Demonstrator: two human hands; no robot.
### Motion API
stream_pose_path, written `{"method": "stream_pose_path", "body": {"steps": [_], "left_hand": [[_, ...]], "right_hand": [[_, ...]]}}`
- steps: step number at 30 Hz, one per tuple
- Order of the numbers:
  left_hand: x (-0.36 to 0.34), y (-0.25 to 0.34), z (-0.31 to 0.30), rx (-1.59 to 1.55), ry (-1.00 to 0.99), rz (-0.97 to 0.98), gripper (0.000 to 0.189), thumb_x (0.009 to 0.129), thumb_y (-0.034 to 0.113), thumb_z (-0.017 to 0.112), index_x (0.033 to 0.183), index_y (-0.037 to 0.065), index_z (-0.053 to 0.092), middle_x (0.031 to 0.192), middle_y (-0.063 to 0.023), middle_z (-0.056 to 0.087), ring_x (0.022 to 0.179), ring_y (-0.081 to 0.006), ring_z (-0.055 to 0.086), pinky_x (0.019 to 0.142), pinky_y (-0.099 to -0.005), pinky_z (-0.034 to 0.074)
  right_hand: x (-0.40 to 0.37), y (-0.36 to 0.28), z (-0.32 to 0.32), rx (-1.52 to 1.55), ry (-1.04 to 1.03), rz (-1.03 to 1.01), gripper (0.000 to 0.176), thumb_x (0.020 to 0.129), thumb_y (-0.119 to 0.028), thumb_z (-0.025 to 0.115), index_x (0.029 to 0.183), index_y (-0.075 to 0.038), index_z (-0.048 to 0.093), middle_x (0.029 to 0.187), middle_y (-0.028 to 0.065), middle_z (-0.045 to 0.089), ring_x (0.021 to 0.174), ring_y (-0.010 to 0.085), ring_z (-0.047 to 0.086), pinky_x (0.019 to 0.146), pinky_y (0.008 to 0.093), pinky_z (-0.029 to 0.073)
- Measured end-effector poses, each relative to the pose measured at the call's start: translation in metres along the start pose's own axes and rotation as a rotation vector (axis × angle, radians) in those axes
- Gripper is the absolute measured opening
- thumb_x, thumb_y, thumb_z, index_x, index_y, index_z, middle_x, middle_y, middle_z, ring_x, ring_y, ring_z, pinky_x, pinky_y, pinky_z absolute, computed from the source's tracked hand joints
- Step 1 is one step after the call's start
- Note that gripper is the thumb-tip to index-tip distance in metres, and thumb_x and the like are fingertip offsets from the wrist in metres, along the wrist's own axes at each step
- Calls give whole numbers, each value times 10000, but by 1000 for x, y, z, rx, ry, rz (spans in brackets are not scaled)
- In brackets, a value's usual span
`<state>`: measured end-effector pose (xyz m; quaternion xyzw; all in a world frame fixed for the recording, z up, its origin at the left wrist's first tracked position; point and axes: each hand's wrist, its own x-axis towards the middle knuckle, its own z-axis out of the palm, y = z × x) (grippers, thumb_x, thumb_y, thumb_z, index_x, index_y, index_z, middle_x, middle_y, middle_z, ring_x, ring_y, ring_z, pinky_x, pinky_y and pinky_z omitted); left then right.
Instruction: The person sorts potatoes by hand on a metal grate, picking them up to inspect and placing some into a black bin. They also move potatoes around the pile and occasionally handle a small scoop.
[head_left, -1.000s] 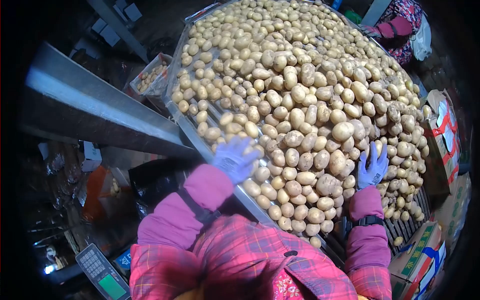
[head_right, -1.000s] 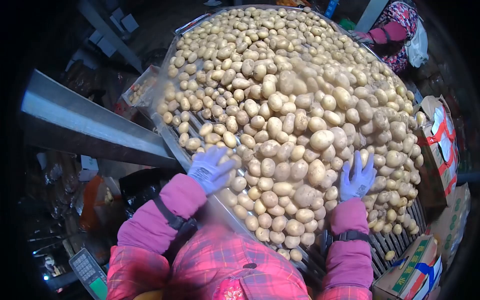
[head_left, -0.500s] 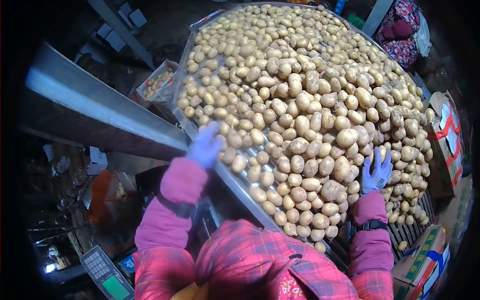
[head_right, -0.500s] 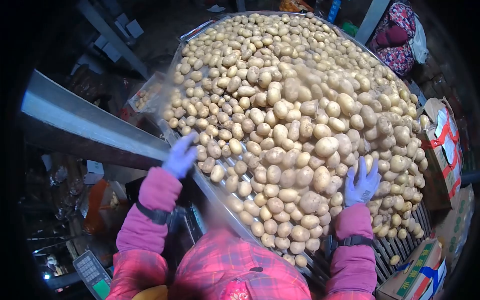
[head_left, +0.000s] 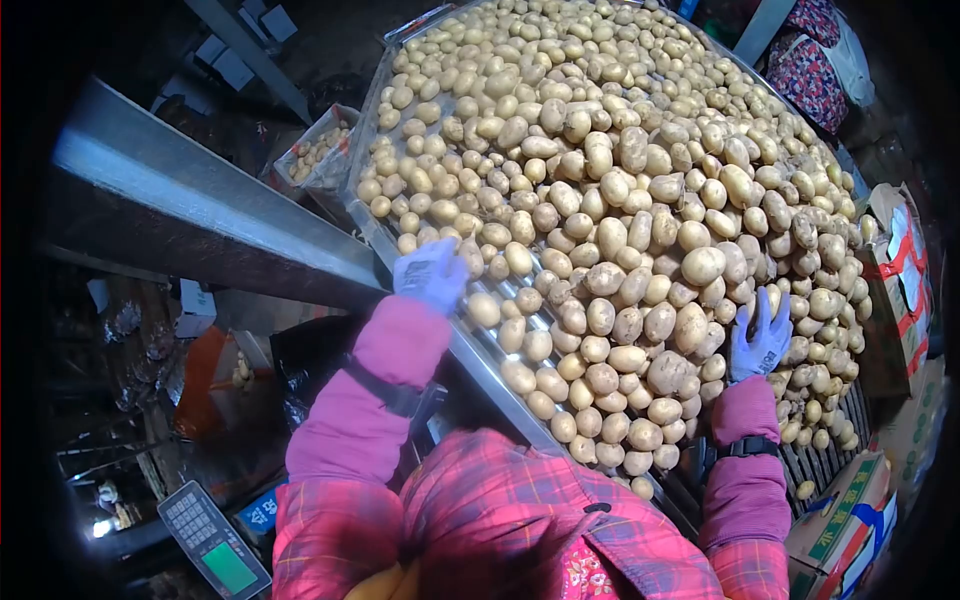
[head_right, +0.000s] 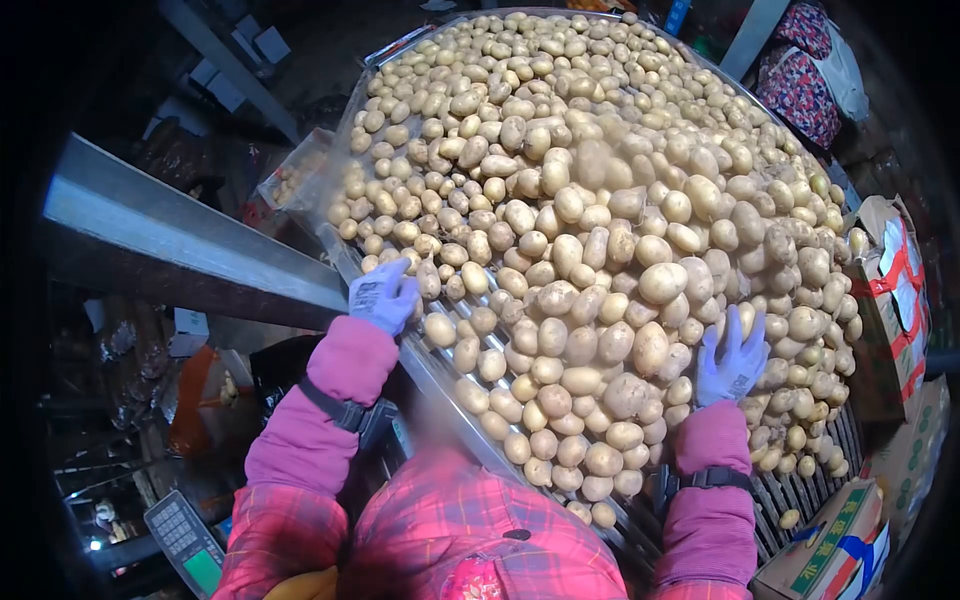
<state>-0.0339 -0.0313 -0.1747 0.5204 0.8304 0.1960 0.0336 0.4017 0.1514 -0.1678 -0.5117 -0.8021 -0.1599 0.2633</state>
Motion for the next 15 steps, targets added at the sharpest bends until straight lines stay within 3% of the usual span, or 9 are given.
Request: {"method": "stream_pose_path", "body": {"steps": [3, 4, 7, 8, 10, 12, 15], "left_hand": [[11, 8, 18, 245, -188, 41, 436, 798, 354, 558, 1147, 93, 555, 1069, -164, 590, 948, -369, 591, 758, -469, 468], [12, 7, 29, 298, -149, 54, 509, 771, 369, 595, 1195, 100, 513, 1142, -182, 547, 987, -384, 576, 750, -480, 467], [30, 24, 18, 188, -349, -171, 508, 766, 366, 615, 1176, 82, 517, 1159, -196, 518, 940, -361, 576, 751, -453, 476], [33, 19, 18, 156, -325, -166, 504, 768, 348, 645, 1164, 63, 519, 1070, -166, 549, 889, -300, 586, 746, -412, 496], [36, -13, 40, -705, -359, -317, 470, 769, 291, 656, 1150, 50, 524, 1018, -137, 557, 886, -259, 590, 741, -385, 503], [23, 25, -8, -1231, -276, -597, 371, 788, 134, 644, 1124, 30, 525, 917, -87, 560, 887, -201, 593, 774, -358, 525], [-4, 36, -9, -1386, -171, -586, 368, 819, 0, 571, 1169, 48, 471, 1037, -131, 528, 966, -250, 579, 852, -401, 540]], "right_hand": [[1, 1, 0, 34, -9, 15, 393, 842, -284, 641, 1210, -147, 615, 1387, 191, 444, 1139, 379, 509, 952, 471, 394], [1, 1, -1, 39, -11, 15, 393, 841, -284, 642, 1208, -145, 616, 1387, 191, 444, 1133, 379, 511, 952, 470, 392], [1, -1, -2, 48, -5, 13, 394, 839, -285, 645, 1204, -139, 618, 1388, 192, 443, 1116, 381, 516, 954, 470, 387], [0, -1, -2, 43, -2, 7, 394, 840, -286, 643, 1204, -137, 618, 1389, 192, 442, 1111, 383, 517, 954, 472, 386], [4, -2, -3, 43, 7, 20, 395, 841, -286, 642, 1205, -136, 617, 1389, 193, 441, 1109, 387, 516, 957, 476, 383], [4, -6, -4, 61, -6, 50, 396, 842, -285, 640, 1207, -135, 616, 1388, 194, 440, 1114, 391, 513, 961, 480, 381], [1, -2, -1, 44, -16, 33, 396, 845, -290, 635, 1209, -134, 615, 1389, 193, 437, 1130, 392, 503, 967, 482, 378]]}}
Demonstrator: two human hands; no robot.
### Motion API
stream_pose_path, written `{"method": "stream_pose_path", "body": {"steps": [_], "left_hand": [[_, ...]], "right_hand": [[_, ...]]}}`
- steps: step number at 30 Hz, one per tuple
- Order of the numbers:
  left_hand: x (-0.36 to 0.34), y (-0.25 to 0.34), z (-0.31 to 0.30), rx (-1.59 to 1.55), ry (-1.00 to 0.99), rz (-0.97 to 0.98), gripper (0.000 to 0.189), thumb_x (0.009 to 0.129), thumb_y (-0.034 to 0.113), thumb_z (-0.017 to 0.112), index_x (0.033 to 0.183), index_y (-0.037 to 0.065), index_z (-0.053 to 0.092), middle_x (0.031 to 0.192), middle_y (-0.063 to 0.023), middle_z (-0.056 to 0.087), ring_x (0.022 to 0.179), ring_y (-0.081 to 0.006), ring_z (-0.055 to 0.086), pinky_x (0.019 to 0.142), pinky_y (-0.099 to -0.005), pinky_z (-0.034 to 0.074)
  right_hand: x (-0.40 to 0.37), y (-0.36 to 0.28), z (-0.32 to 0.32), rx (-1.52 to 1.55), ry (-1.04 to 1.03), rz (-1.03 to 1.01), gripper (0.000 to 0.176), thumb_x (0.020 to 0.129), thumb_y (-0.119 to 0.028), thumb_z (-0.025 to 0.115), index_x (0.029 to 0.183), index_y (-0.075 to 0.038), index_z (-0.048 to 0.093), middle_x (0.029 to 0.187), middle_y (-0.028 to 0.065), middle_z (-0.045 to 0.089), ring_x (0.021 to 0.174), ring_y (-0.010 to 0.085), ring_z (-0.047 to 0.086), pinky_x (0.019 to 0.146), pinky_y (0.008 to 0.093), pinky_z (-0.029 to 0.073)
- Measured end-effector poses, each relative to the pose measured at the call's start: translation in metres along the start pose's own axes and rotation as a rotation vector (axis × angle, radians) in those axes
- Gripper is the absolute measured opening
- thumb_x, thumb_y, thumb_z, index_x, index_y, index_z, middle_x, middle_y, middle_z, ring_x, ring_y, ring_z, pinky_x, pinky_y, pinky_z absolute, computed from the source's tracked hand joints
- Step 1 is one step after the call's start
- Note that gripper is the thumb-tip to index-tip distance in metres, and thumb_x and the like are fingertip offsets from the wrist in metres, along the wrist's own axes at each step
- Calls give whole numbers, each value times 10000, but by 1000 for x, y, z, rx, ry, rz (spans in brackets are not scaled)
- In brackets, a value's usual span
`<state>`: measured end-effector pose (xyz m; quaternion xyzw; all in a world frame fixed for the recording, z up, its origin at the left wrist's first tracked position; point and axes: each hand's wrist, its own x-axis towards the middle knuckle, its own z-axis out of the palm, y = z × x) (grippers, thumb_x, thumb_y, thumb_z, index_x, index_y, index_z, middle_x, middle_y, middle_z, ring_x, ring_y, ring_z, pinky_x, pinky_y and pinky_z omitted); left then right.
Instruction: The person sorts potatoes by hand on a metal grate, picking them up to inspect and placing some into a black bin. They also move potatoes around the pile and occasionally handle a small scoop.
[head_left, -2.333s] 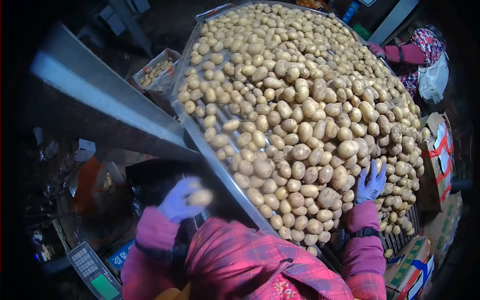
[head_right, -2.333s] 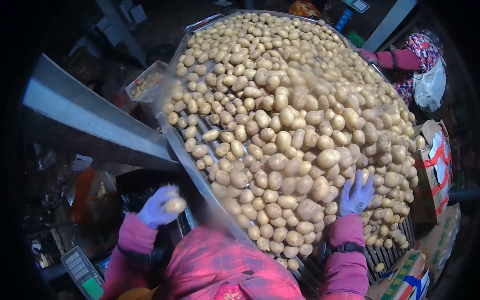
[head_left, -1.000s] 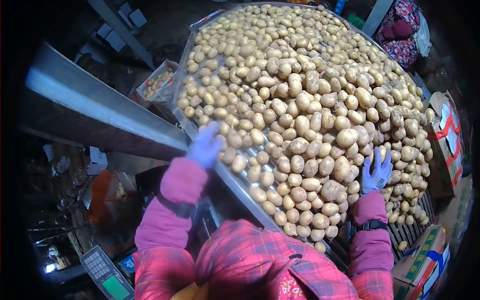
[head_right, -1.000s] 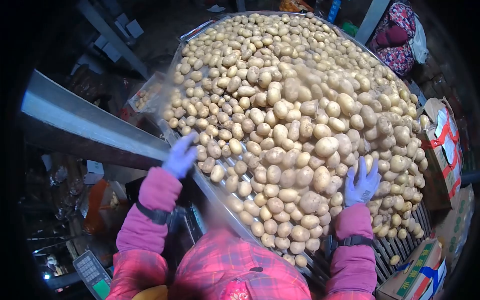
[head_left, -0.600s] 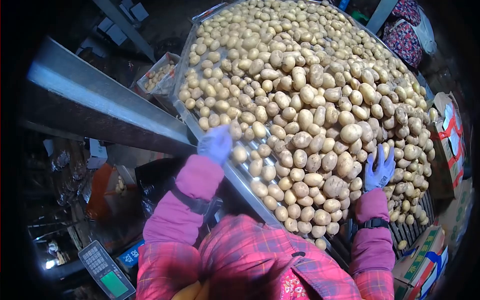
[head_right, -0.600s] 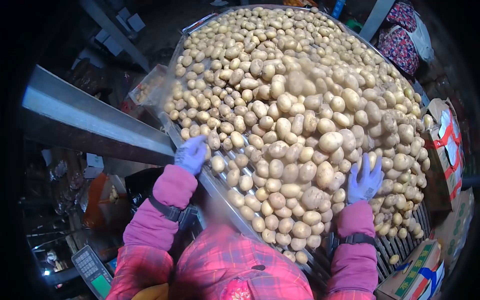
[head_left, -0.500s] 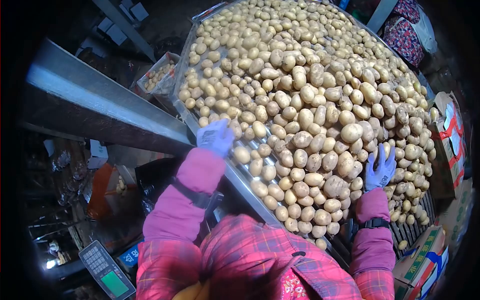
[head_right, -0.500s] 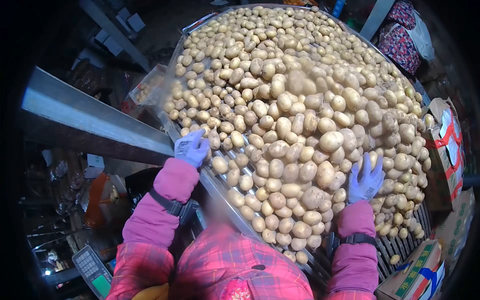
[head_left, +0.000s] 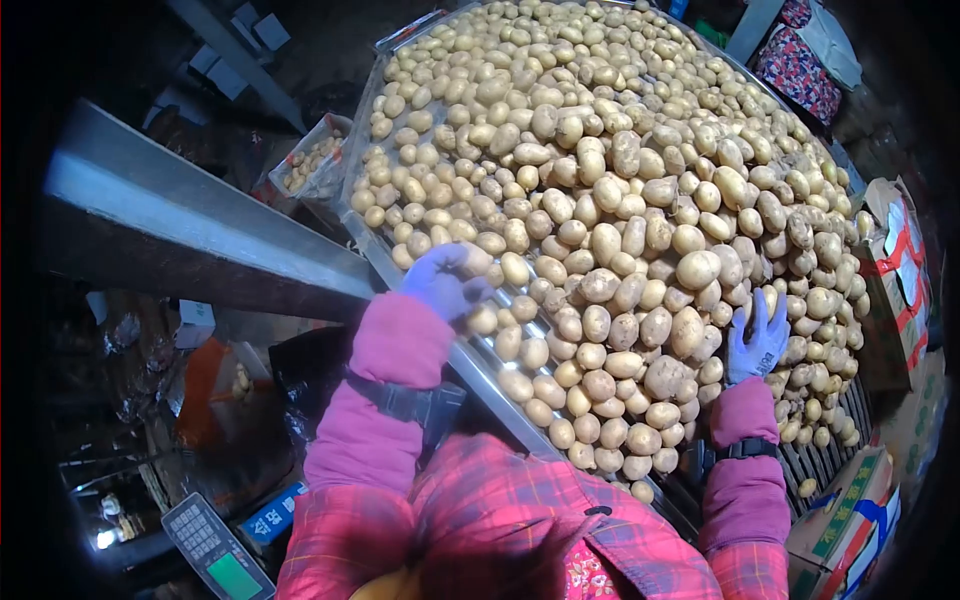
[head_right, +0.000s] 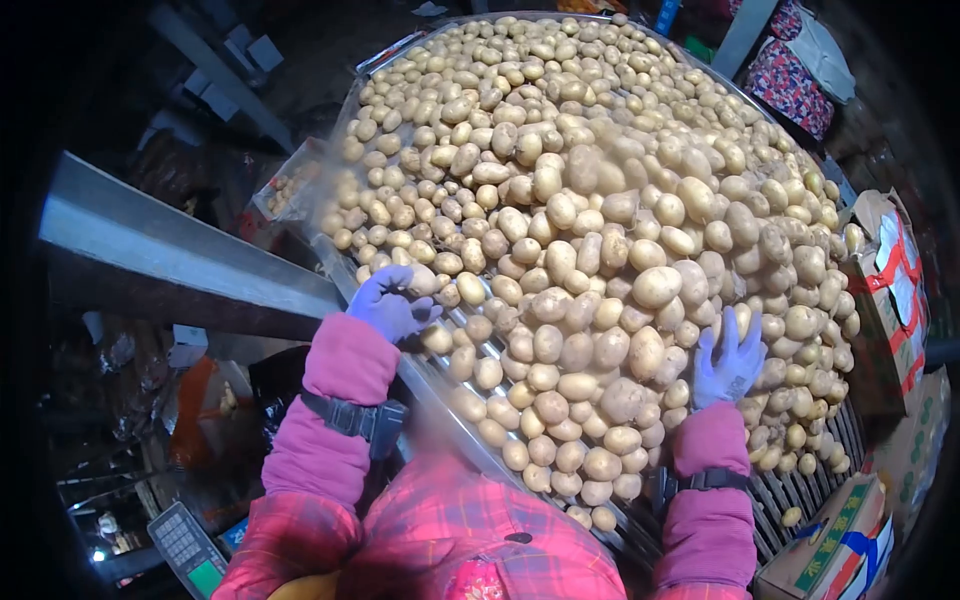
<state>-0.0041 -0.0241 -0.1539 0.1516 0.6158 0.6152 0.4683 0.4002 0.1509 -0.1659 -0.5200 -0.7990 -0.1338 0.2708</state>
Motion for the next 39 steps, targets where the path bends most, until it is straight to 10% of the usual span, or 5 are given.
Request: {"method": "stream_pose_path", "body": {"steps": [3, 21, 31, 37, 39], "left_hand": [[-12, 12, 10, -720, 223, -175, 417, 836, -100, 407, 1163, 156, 447, 1166, -192, 485, 1018, -379, 555, 886, -615, 477], [-4, 1, -26, -513, 35, -123, 403, 853, 159, 534, 1225, 104, 390, 1055, -182, 556, 988, -292, 574, 807, -469, 533], [18, -27, -28, 1141, 157, 365, 330, 831, 232, 524, 1133, 124, 601, 993, -194, 593, 891, -383, 571, 819, -428, 477], [-17, -19, -12, 1056, 51, 430, 325, 826, 200, 532, 1138, 145, 602, 992, -189, 598, 952, -336, 584, 838, -435, 468], [-30, -18, 3, 1556, -157, 505, 352, 799, 218, 584, 1146, 159, 592, 1004, -178, 589, 983, -321, 578, 843, -443, 457]], "right_hand": [[0, -1, 0, -25, -27, 0, 406, 851, -299, 624, 1223, -138, 604, 1390, 198, 430, 1148, 390, 494, 977, 482, 368], [1, 1, 1, -25, 7, -46, 420, 851, -292, 616, 1247, -158, 576, 1390, 200, 433, 1169, 377, 496, 966, 482, 374], [1, 0, 0, -31, 11, -37, 420, 848, -307, 620, 1239, -158, 583, 1383, 201, 439, 1143, 385, 506, 955, 477, 384], [0, 2, 2, -17, 25, -45, 408, 846, -298, 623, 1225, -150, 596, 1383, 199, 441, 1109, 392, 513, 944, 478, 391], [1, 3, 2, -19, 28, -50, 408, 846, -292, 623, 1227, -147, 595, 1384, 200, 439, 1103, 392, 513, 940, 479, 394]]}}
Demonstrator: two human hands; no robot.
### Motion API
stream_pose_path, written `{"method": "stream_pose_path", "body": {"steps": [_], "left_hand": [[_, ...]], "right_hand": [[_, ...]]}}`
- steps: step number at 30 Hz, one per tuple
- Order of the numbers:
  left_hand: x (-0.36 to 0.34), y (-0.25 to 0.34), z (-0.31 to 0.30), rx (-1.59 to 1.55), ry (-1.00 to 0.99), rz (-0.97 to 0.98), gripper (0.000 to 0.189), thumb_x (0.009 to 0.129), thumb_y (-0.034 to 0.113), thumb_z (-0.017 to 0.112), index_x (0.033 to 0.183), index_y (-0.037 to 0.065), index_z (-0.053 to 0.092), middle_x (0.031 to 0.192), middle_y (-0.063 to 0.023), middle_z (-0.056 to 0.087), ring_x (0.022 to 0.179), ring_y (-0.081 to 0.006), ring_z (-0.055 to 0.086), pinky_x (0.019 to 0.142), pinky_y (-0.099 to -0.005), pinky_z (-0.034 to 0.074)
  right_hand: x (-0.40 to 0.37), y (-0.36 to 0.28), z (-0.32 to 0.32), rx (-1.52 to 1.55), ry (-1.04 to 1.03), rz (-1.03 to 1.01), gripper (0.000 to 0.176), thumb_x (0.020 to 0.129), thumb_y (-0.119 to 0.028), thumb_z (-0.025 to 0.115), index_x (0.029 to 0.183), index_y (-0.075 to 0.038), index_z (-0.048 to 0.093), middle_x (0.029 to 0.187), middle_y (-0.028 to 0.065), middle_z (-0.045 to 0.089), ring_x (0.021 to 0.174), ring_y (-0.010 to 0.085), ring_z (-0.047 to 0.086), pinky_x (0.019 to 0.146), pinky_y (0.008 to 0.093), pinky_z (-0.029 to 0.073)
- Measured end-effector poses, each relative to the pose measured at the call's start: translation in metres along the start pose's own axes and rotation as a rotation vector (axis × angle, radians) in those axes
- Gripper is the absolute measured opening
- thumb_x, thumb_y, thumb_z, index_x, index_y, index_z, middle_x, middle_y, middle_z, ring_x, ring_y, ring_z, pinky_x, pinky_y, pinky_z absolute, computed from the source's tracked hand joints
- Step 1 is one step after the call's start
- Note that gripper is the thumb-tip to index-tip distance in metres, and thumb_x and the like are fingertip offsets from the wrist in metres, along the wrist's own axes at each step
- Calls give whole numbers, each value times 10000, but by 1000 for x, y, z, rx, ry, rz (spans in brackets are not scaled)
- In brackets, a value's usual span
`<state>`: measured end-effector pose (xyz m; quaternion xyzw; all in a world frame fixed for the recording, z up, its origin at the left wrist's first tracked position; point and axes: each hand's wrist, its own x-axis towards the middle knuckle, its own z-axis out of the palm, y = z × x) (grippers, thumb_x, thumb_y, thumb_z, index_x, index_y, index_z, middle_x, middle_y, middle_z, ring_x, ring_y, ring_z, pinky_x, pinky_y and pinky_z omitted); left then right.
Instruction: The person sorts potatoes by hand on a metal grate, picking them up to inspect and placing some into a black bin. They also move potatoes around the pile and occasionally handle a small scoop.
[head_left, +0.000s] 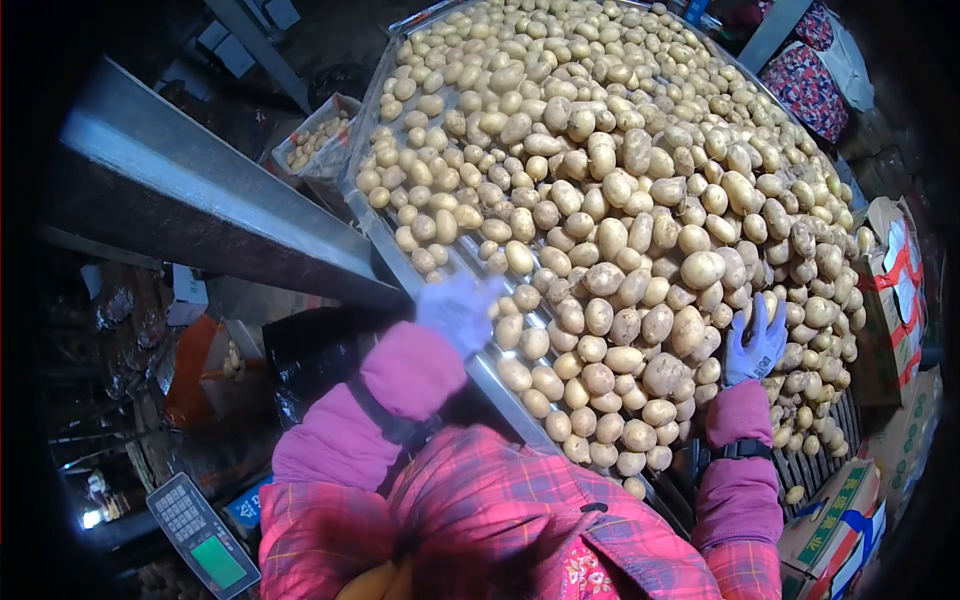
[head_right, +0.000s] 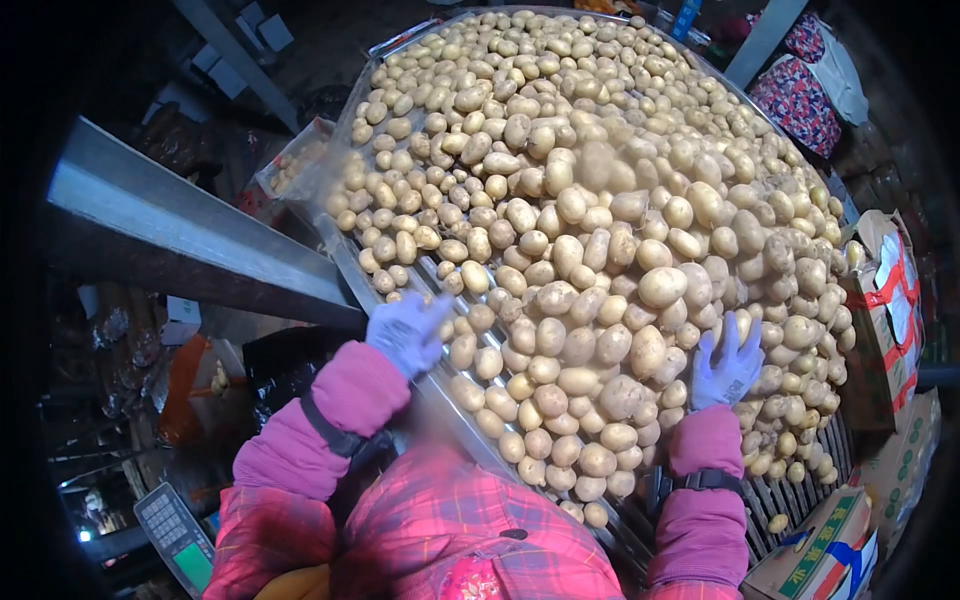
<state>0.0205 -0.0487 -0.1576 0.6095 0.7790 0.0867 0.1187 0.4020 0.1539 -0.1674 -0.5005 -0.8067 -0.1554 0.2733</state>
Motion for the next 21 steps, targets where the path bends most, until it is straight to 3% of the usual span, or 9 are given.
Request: {"method": "stream_pose_path", "body": {"steps": [1, 2, 8, 11, 14, 15, 18, 19, 21], "left_hand": [[-4, 6, 1, 227, -105, 102, 370, 786, 227, 609, 1150, 166, 587, 1010, -172, 585, 998, -313, 576, 845, -448, 452], [-8, 10, 6, 335, -30, 143, 404, 751, 257, 654, 1140, 175, 579, 1066, -141, 574, 1037, -309, 565, 851, -468, 433], [24, 12, -7, 285, -432, -30, 388, 750, 245, 650, 1123, 156, 588, 1085, -110, 585, 1019, -310, 574, 856, -486, 430], [24, 5, 1, 36, -265, -188, 395, 737, 242, 670, 1108, 119, 618, 1018, -129, 626, 952, -290, 611, 842, -460, 461], [-10, -24, -2, -332, 178, -151, 361, 745, 299, 685, 1030, 79, 654, 925, -126, 663, 836, -277, 656, 739, -406, 506], [-27, -26, -27, -589, 166, -274, 425, 731, 290, 713, 1092, 75, 650, 896, -139, 664, 793, -274, 658, 718, -381, 522], [-97, -69, -54, -698, 311, -366, 414, 736, 242, 731, 1096, 57, 644, 907, -113, 674, 811, -230, 661, 764, -343, 529], [-124, -93, -50, -551, 356, -349, 411, 747, 232, 723, 1107, 53, 638, 923, -109, 680, 831, -231, 660, 784, -342, 523], [-175, -120, -49, -409, 269, -637, 414, 745, 277, 720, 1096, 73, 641, 981, -142, 676, 888, -267, 666, 797, -361, 522]], "right_hand": [[0, 0, 0, -5, 5, -9, 410, 847, -289, 622, 1229, -146, 593, 1385, 200, 438, 1101, 393, 512, 938, 480, 395], [0, -1, 0, -7, 11, -20, 411, 847, -286, 621, 1232, -145, 590, 1386, 201, 436, 1100, 393, 511, 935, 480, 396], [3, -5, -5, -3, 15, -39, 410, 844, -280, 621, 1222, -128, 583, 1389, 208, 428, 1074, 407, 510, 924, 476, 399], [3, -5, -5, -7, 11, -34, 413, 842, -274, 620, 1228, -130, 578, 1390, 207, 429, 1063, 401, 510, 917, 468, 402], [1, -3, -2, -22, 55, -81, 429, 841, -267, 620, 1246, -137, 566, 1391, 208, 429, 1046, 392, 513, 904, 469, 405], [0, -3, -3, -17, 41, -78, 431, 841, -267, 620, 1248, -140, 565, 1390, 209, 429, 1047, 392, 513, 904, 470, 404], [1, -3, -2, -4, 30, -65, 432, 841, -262, 623, 1253, -148, 563, 1385, 212, 431, 1043, 397, 514, 903, 478, 403], [1, -3, -1, -10, 31, -64, 432, 841, -260, 623, 1253, -147, 563, 1383, 213, 434, 1040, 399, 515, 901, 478, 405], [0, -2, -1, -25, 30, -59, 431, 841, -258, 624, 1253, -146, 564, 1378, 216, 440, 1033, 403, 518, 896, 477, 408]]}}
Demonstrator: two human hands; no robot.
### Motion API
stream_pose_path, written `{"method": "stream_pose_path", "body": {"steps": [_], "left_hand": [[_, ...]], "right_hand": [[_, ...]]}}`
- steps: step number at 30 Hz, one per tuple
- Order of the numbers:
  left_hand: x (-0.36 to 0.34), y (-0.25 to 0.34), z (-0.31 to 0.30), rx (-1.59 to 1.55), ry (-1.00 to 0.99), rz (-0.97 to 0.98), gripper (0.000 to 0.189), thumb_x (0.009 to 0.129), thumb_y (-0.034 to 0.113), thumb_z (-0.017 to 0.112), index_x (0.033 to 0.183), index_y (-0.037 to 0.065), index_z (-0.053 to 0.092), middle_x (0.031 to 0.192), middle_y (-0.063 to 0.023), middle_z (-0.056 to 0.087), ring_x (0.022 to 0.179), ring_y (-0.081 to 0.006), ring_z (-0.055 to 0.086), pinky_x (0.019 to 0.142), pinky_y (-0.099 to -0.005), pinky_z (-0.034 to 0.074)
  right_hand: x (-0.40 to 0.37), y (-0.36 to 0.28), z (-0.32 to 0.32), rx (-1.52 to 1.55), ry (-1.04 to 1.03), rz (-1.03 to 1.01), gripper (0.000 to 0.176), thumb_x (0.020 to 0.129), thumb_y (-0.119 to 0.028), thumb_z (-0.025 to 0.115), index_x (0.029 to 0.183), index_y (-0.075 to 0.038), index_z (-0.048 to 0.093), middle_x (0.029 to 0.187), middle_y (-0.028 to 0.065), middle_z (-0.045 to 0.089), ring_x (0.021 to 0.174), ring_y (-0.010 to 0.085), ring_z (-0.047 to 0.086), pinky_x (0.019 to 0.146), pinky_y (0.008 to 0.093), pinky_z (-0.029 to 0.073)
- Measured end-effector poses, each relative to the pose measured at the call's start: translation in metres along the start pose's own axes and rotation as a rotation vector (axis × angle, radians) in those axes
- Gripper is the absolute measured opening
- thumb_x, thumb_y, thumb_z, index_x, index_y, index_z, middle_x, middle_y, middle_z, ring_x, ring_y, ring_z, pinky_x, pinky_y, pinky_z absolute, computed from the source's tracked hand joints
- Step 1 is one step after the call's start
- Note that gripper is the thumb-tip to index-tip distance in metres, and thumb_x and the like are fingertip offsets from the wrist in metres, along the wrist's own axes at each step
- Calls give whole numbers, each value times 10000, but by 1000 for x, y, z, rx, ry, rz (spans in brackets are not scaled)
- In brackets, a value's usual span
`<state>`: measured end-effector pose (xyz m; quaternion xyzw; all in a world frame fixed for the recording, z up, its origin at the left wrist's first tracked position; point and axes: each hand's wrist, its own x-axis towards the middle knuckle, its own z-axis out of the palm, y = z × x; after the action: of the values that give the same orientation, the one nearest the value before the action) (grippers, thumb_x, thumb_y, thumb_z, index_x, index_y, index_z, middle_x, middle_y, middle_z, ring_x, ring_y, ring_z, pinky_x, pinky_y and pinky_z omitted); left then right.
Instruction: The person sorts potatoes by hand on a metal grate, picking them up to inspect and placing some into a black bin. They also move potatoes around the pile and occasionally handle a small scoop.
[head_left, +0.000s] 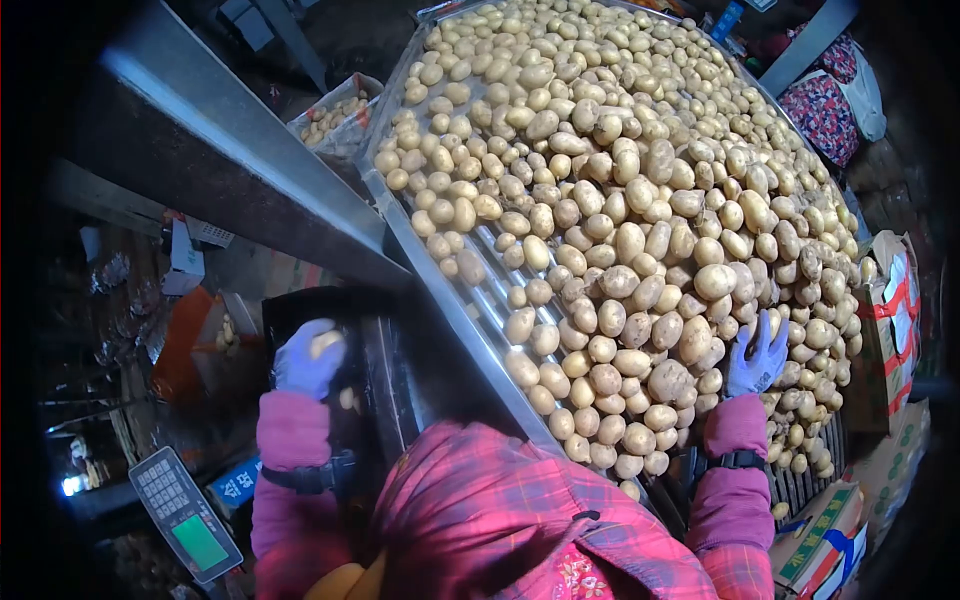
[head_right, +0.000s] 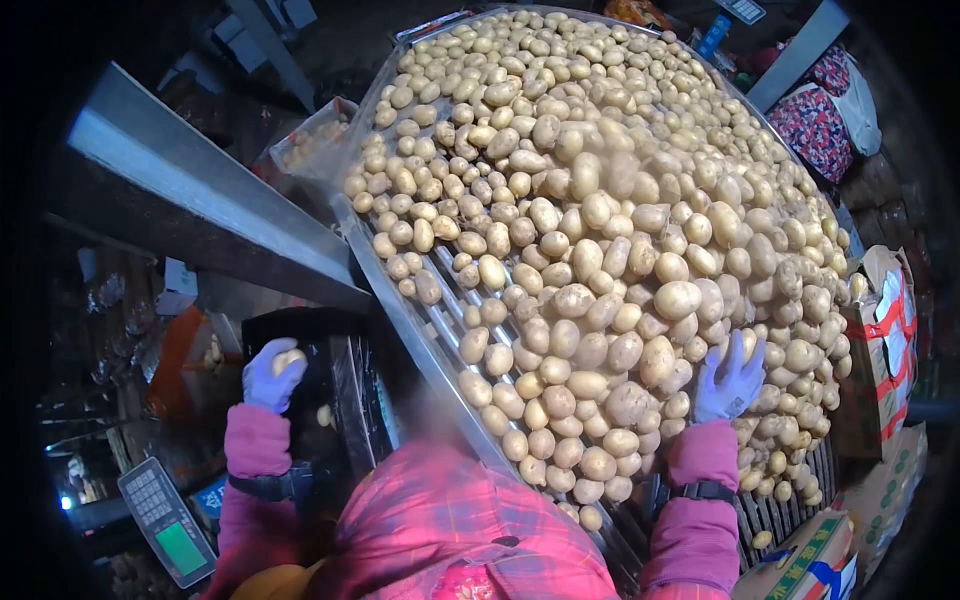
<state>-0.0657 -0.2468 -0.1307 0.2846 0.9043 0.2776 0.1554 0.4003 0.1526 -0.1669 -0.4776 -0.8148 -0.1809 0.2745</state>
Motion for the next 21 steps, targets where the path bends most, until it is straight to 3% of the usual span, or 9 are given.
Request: {"method": "stream_pose_path", "body": {"steps": [2, 4, 6, 7, 10, 11, 15, 17, 21], "left_hand": [[-13, -69, 9, 257, 100, -172, 448, 764, 331, 677, 1133, 82, 627, 1036, -167, 654, 950, -334, 633, 850, -430, 494], [-20, -79, 25, 579, 305, -53, 465, 786, 313, 642, 1185, 81, 589, 1047, -182, 617, 967, -367, 591, 860, -456, 464], [-10, -30, 30, 487, 273, 55, 481, 832, 292, 617, 1261, 91, 530, 1214, -200, 549, 1104, -386, 522, 955, -459, 414], [-3, 9, 32, 411, 219, 125, 446, 844, 255, 593, 1245, 65, 537, 1190, -218, 557, 1114, -395, 514, 964, -459, 405], [21, 95, 67, 154, 205, 624, 388, 745, 142, 652, 1110, 21, 603, 1021, -185, 625, 933, -372, 598, 840, -446, 478], [26, 115, 85, 83, 55, 702, 316, 713, 155, 655, 1006, 41, 623, 852, -161, 599, 810, -338, 590, 710, -465, 469], [16, 174, 153, 152, -151, 1000, 521, 756, 336, 660, 1197, 71, 575, 1226, -182, 517, 1138, -369, 498, 949, -496, 389], [39, 177, 174, 274, -237, 931, 599, 796, 395, 591, 1309, 102, 492, 1350, -186, 437, 1261, -349, 399, 1042, -515, 278], [89, 173, 178, 494, -246, 910, 575, 821, 374, 561, 1346, 156, 467, 1390, -134, 430, 1253, -290, 434, 1039, -516, 306]], "right_hand": [[-1, 0, 1, -9, 24, -27, 430, 840, -262, 626, 1250, -147, 565, 1374, 215, 444, 1029, 403, 520, 890, 477, 412], [1, 0, 2, -6, 42, -35, 427, 841, -266, 627, 1247, -148, 567, 1371, 213, 449, 1026, 403, 522, 886, 474, 417], [2, -1, 0, 14, 34, -32, 423, 842, -272, 628, 1242, -148, 569, 1368, 211, 452, 1025, 402, 522, 882, 470, 421], [1, 2, 4, -9, 28, -25, 418, 842, -276, 629, 1236, -147, 572, 1372, 205, 451, 1023, 398, 523, 875, 467, 427], [1, 0, 2, -6, 49, -36, 416, 842, -277, 627, 1233, -144, 573, 1376, 201, 450, 1022, 394, 524, 867, 465, 430], [0, -1, 0, 29, -13, 22, 428, 864, -277, 629, 1268, -150, 567, 1372, 213, 456, 1150, 401, 507, 951, 475, 401], [2, -3, -4, 52, -32, 37, 426, 860, -267, 631, 1262, -142, 568, 1385, 201, 449, 1145, 394, 505, 948, 476, 400], [5, -5, -6, 38, 8, 11, 414, 835, -255, 637, 1225, -126, 585, 1383, 200, 449, 1051, 383, 524, 895, 465, 418], [6, -8, -9, 32, 5, 21, 397, 824, -239, 643, 1198, -114, 594, 1392, 201, 441, 1042, 391, 527, 887, 469, 418]]}}
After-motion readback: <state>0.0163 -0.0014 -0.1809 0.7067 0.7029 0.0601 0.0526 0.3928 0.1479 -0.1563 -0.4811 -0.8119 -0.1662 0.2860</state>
